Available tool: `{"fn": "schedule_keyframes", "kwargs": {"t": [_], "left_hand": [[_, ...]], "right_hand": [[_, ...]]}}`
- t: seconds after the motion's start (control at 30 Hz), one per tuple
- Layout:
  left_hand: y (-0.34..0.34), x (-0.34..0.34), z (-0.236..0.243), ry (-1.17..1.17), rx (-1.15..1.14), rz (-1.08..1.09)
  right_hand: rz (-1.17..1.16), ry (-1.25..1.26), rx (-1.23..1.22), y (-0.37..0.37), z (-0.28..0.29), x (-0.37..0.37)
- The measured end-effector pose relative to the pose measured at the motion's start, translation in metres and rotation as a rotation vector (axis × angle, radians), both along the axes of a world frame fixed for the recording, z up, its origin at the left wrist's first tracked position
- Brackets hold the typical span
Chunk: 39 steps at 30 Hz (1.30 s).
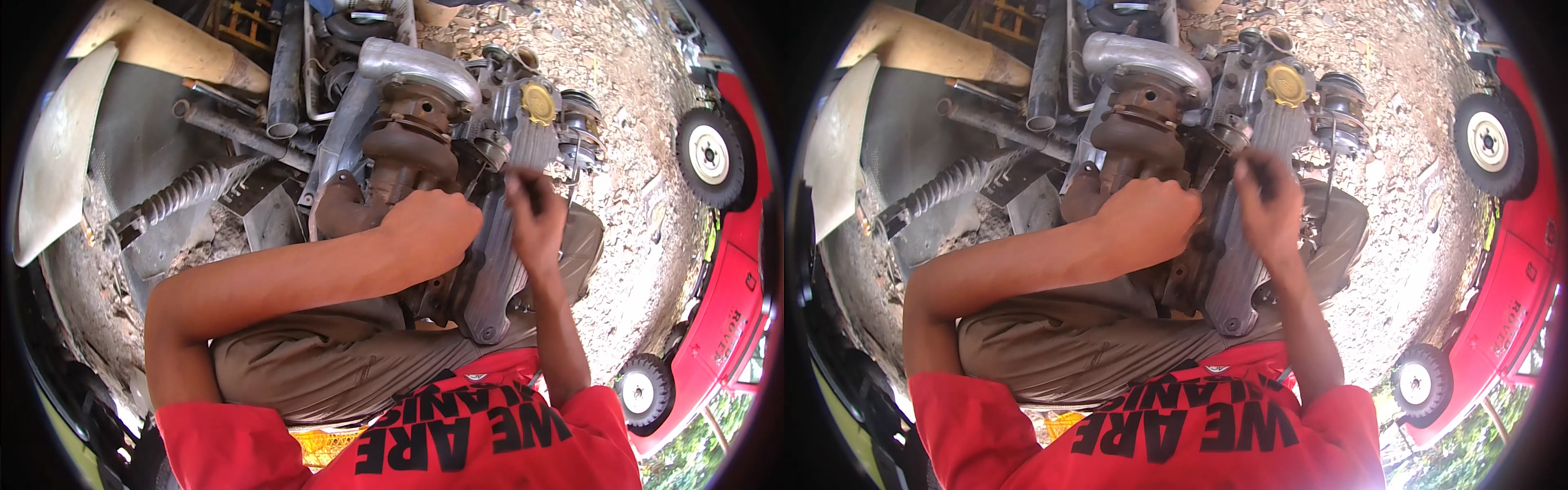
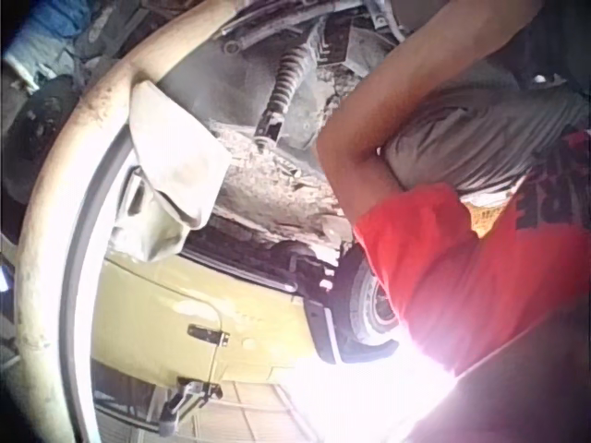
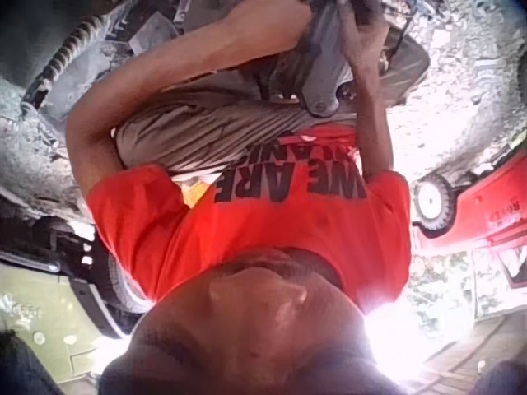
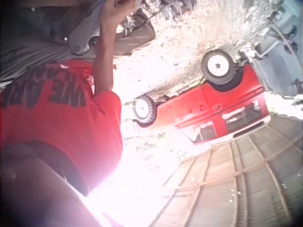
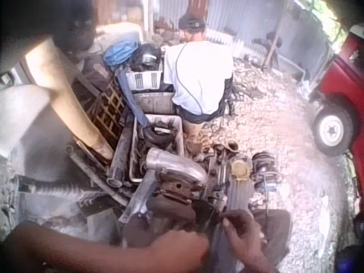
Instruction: The person removes bolts from an exhaust manifold attached to a car engine using a wrench, then lifts the manifold off and places it on the ground.
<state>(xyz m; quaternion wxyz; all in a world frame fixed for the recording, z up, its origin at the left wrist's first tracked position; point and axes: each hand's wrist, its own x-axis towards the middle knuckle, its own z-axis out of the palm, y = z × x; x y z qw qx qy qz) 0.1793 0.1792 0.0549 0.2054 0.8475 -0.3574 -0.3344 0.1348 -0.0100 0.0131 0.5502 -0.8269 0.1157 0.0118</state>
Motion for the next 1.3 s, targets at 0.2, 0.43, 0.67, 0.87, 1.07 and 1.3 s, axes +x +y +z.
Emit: {"fn": "schedule_keyframes", "kwargs": {"t": [0.2, 0.43, 0.67, 0.87, 1.07, 1.3], "left_hand": [[-0.001, 0.002, 0.001, -0.023, -0.039, 0.054], [0.03, 0.032, 0.011, -0.169, -0.532, 0.227], [0.085, 0.06, -0.047, -0.452, -0.617, 0.752], [0.095, 0.012, -0.106, 0.542, -0.637, 0.975], [0.103, 0.013, -0.076, 0.336, -0.282, 0.543], [0.099, -0.01, -0.059, 0.272, -0.196, 0.495]], "right_hand": [[0.383, 0.006, 0.036, 0.029, -0.016, -0.04], [0.341, -0.054, -0.04, 0.029, -0.022, -0.028], [0.463, -0.004, -0.11, 0.025, -0.015, -0.032], [0.25, 0.082, 0.518, 0.004, -0.022, -0.059], [-0.127, -0.106, 0.516, 0.015, -0.015, -0.088], [-0.198, -0.12, 0.052, 0.031, -0.027, -0.095]]}}
